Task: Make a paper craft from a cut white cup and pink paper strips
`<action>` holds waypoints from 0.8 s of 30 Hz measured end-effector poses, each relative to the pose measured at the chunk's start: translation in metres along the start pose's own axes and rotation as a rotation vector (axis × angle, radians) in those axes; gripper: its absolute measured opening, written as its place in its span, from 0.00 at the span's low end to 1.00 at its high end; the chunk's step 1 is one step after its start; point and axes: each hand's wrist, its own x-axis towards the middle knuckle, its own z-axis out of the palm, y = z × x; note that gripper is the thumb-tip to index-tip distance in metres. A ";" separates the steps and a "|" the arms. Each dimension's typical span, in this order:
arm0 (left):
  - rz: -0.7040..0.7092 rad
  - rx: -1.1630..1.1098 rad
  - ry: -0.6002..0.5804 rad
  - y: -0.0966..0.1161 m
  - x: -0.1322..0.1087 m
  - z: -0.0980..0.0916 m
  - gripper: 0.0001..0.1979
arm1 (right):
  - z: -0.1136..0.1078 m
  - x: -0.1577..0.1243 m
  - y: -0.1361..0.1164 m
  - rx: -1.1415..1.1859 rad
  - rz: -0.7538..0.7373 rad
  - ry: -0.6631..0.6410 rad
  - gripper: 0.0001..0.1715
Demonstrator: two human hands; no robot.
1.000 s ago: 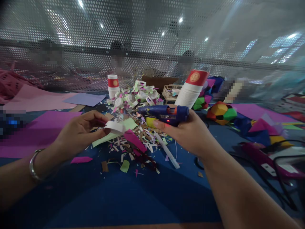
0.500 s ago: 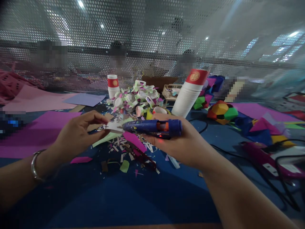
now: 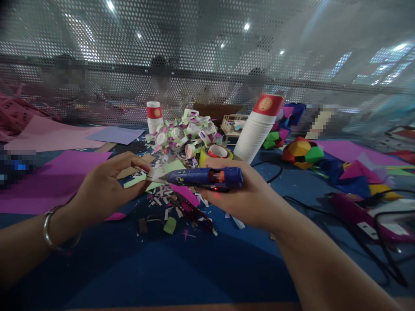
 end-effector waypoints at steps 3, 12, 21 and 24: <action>0.009 0.009 -0.004 -0.001 0.000 0.000 0.06 | 0.000 -0.001 0.002 -0.010 -0.022 -0.012 0.05; 0.022 0.061 0.002 0.001 0.000 0.000 0.07 | 0.000 -0.001 0.011 -0.024 -0.004 -0.034 0.05; 0.027 0.081 0.002 0.000 0.000 0.000 0.07 | -0.001 -0.001 0.014 -0.038 -0.026 -0.058 0.07; 0.029 0.074 0.007 0.001 0.001 0.000 0.06 | -0.001 -0.002 0.014 -0.038 -0.015 -0.036 0.10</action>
